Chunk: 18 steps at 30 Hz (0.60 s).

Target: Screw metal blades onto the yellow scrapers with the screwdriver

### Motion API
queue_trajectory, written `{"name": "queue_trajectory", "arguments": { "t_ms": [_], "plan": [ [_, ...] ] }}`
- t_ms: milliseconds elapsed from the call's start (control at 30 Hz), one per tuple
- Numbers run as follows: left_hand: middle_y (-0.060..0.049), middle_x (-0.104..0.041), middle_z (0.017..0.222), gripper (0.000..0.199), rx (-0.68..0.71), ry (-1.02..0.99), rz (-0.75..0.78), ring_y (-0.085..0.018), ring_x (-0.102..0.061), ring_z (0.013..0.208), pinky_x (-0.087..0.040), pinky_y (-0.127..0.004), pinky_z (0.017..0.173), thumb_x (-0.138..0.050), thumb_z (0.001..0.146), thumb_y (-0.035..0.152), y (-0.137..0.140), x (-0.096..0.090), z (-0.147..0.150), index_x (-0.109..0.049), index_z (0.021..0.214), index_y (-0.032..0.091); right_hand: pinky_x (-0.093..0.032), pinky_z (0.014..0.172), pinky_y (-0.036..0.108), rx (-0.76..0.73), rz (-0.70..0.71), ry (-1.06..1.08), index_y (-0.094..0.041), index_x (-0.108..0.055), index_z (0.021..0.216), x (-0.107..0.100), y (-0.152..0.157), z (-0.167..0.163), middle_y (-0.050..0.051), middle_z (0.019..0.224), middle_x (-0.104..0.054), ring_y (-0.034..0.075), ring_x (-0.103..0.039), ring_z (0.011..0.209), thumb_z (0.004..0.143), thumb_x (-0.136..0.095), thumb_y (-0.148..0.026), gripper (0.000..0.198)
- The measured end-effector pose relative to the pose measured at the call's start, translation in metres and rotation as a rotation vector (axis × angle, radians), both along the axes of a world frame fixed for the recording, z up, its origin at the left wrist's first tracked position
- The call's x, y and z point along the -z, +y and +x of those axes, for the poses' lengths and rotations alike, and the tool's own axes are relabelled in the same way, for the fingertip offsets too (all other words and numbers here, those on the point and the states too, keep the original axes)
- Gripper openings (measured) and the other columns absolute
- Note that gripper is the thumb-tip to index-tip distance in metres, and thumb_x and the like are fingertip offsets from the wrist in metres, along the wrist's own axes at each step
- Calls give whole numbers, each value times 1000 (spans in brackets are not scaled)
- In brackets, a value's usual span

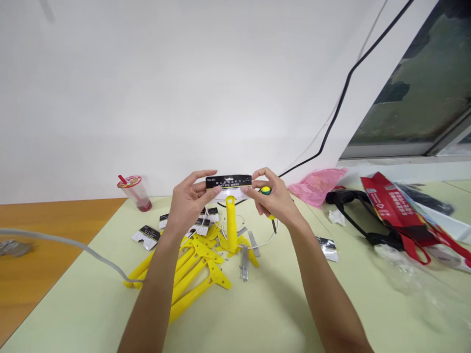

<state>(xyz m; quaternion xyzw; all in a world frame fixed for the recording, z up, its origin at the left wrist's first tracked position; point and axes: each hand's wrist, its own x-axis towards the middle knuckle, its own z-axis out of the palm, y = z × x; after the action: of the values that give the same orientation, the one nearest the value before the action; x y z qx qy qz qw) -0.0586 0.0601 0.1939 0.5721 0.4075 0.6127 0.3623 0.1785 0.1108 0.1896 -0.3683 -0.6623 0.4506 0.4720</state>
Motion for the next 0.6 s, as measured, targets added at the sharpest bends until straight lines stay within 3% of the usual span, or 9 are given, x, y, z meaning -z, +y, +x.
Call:
{"name": "queue_trajectory", "arguments": {
  "t_ms": [133,267,433,600],
  "plan": [
    [-12,-87,106,55,-33,4,46,-26,-84,93,-68,-36,85,-99,81,44,-5,-2,3,-80,126,19,-33,31,21,-20,58,-63,-29,-64,120,-4,-6,6,-3,87,-75,7,-50,38,83,-91,-65,59],
    [-11,-87,106,53,-13,14,41,-27,-83,92,-68,-37,84,-98,82,45,-4,1,6,-80,124,19,-36,38,22,-24,151,-160,-26,-73,116,-8,-9,17,2,92,-79,8,-49,48,87,-88,-64,50],
    [-11,-86,106,44,163,79,-26,-26,-82,96,-66,-35,84,-98,80,41,5,13,16,-81,113,19,-48,59,28,-69,272,-459,-23,-80,95,-15,-13,48,6,93,-79,20,-68,77,94,-82,-59,37],
    [-11,-84,112,32,325,123,-60,-24,-80,101,-63,-37,95,-92,86,34,13,36,44,-78,110,18,-51,68,33,-72,263,-626,-26,-84,95,-12,-23,67,6,91,-82,25,-70,81,94,-83,-55,29]
  ]
}}
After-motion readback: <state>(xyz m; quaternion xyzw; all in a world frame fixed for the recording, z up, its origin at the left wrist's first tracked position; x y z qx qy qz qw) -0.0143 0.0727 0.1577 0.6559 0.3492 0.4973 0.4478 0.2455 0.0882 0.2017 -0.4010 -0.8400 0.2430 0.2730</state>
